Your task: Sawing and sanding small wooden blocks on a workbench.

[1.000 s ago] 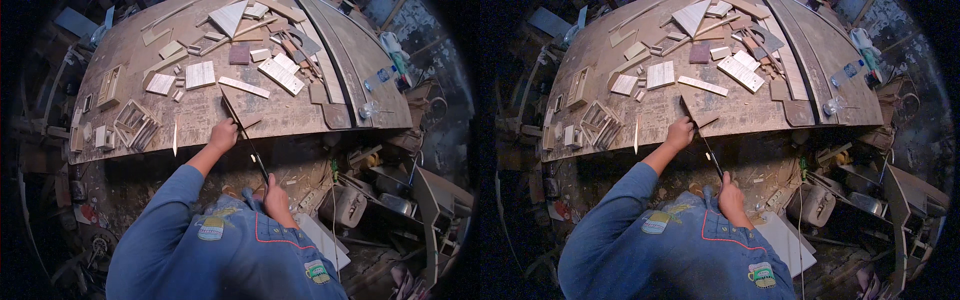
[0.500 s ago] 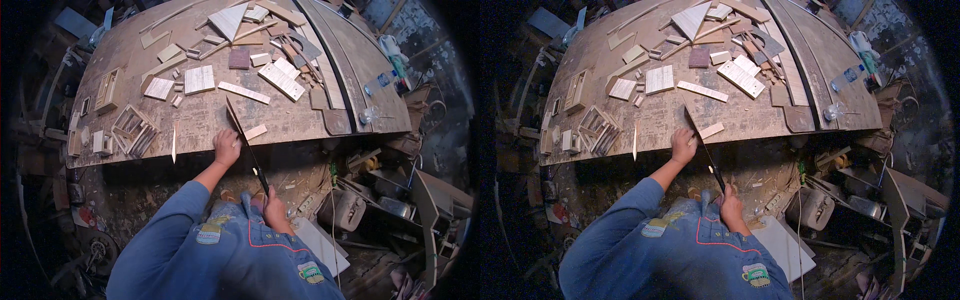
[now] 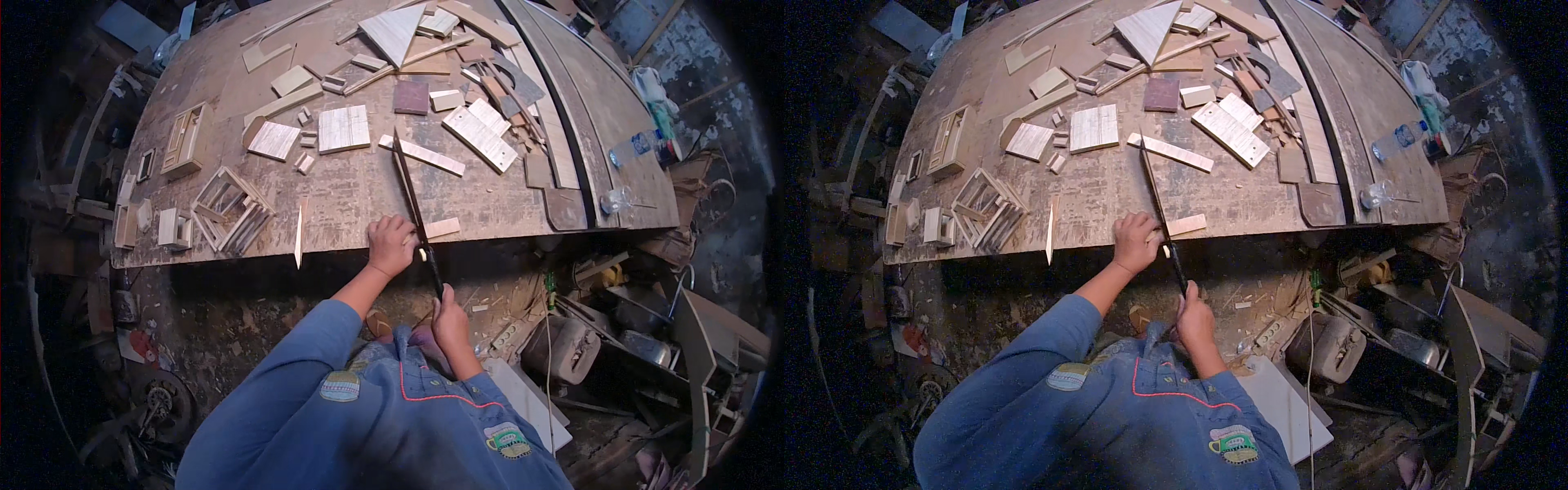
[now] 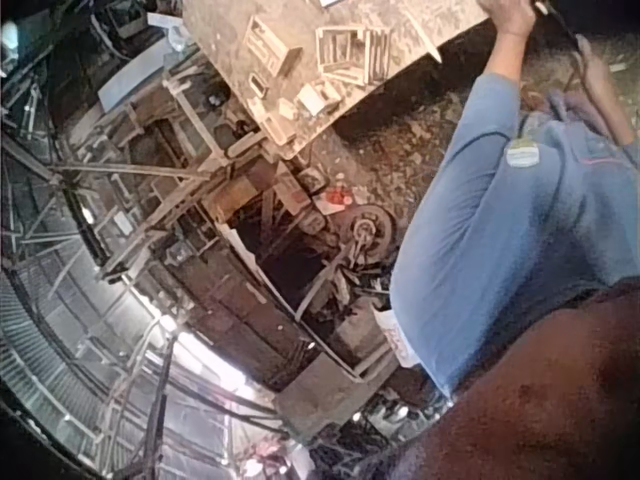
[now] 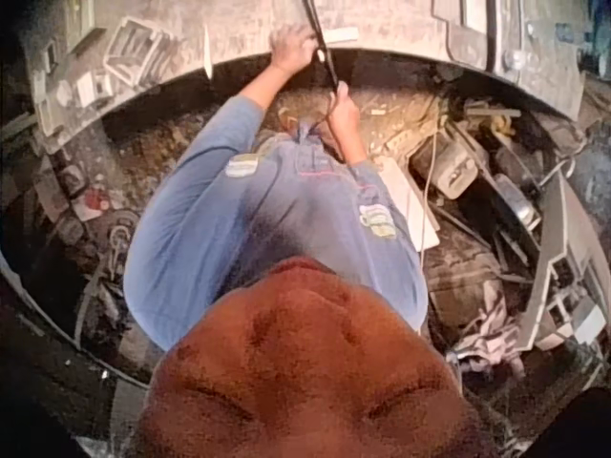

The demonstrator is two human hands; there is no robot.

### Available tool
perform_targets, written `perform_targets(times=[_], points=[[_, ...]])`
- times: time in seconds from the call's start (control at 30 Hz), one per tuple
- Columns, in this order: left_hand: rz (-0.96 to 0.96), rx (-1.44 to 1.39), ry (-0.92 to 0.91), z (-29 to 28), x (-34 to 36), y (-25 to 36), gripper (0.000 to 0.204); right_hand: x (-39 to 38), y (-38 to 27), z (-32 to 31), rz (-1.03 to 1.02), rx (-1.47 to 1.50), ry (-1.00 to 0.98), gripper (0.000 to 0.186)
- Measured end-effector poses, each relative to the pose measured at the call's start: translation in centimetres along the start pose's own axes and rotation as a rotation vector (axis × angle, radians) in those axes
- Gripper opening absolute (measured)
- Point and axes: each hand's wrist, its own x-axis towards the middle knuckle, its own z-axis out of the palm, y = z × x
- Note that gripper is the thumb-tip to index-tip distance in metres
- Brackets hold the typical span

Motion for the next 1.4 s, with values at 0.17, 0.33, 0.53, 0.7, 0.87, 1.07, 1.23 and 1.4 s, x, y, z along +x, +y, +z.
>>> perform_targets(times=[0.17,0.33,0.53,0.7,0.87,1.07,1.23,1.4], points=[[-0.028,-0.033,0.01,0.4,0.5,0.3,0.02,1.3,1.0,1.5,-0.035,0.042,0.088,0.039],[-0.025,-0.009,0.014,0.3,0.2,-0.2,0.02,-1.2,0.3,1.3,0.01,-0.016,0.089,0.042],[-0.021,-0.016,-0.011,0.3,0.3,-0.8,0.021,-5.2,0.6,-1.4,0.158,-0.002,-0.091,0.038],[-0.006,-0.026,0.009,1.0,0.8,-0.1,0.023,-0.2,0.4,0.6,0.055,-0.02,0.052,0.037],[-0.008,-0.003,0.038,0.7,0.1,-0.6,0.021,-4.8,2.6,0.4,0.048,-0.028,-0.008,0.032],[0.022,-0.025,0.037,0.8,0.5,-0.7,0.02,0.7,-0.5,-1.6,0.01,-0.035,0.0,0.029],[0.05,0.015,0.067,0.5,0.4,-0.4,0.018,1.4,-1.4,-1.3,-0.029,-0.023,0.035,0.029],[0.043,-0.003,0.059,0.9,-0.2,-0.4,0.018,0.8,-1.1,-0.2,0.019,-0.062,0.026,0.033]])
